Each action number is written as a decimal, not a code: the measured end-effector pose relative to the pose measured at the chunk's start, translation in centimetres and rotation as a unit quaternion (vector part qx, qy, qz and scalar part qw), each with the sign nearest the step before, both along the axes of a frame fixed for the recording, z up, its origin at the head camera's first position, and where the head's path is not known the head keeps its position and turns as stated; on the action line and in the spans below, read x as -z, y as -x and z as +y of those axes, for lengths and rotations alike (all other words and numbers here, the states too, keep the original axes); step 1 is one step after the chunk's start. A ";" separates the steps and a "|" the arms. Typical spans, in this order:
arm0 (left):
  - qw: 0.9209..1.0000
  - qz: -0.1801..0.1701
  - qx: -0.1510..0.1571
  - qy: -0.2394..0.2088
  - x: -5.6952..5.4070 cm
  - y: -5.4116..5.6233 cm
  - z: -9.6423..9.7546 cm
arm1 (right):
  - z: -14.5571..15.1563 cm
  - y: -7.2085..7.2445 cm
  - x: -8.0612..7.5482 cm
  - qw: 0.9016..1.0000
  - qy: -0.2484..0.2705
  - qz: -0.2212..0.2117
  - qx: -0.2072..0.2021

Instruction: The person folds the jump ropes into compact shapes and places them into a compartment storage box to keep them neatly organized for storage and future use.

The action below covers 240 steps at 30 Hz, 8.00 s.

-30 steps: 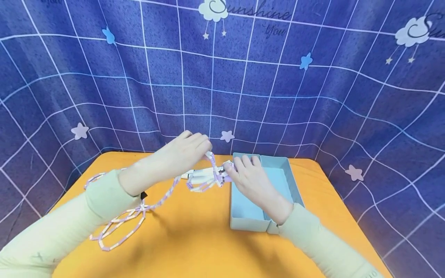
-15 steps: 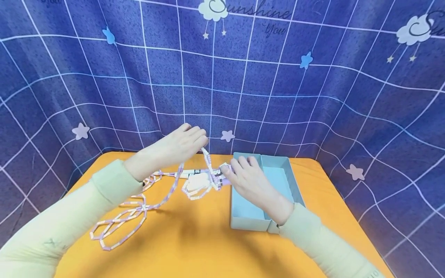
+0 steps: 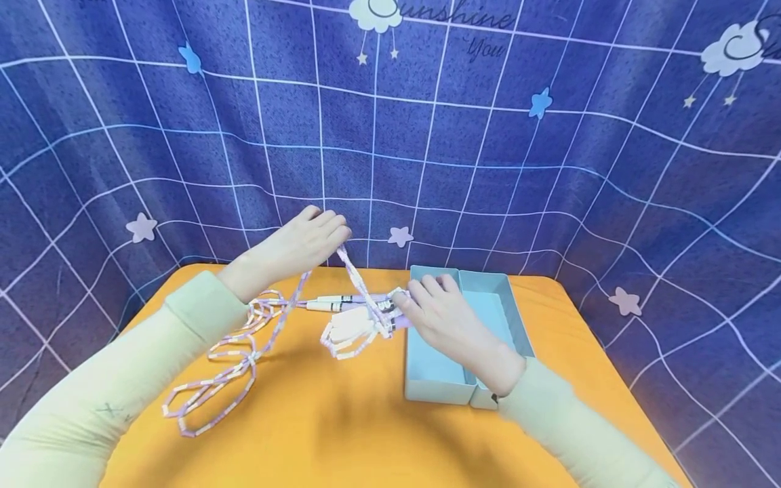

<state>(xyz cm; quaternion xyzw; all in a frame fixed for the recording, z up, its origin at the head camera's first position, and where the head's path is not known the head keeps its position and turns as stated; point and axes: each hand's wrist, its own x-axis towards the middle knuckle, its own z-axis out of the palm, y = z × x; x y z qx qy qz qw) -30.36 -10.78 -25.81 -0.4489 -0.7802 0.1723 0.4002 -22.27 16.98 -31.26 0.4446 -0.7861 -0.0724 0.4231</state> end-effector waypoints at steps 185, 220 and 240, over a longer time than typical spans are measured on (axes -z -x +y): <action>0.999 -0.038 -0.028 0.000 8.8 0.6 -1.8 | 0.7 -1.0 -1.3 0.978 0.123 -0.011 -0.166; 0.999 -0.050 -0.002 -0.009 11.5 -8.0 2.1 | -0.6 1.6 -3.4 0.955 0.279 -0.004 0.099; 0.999 0.003 0.035 -0.022 8.7 -11.8 3.8 | -0.5 3.4 -1.9 0.950 0.223 0.105 0.190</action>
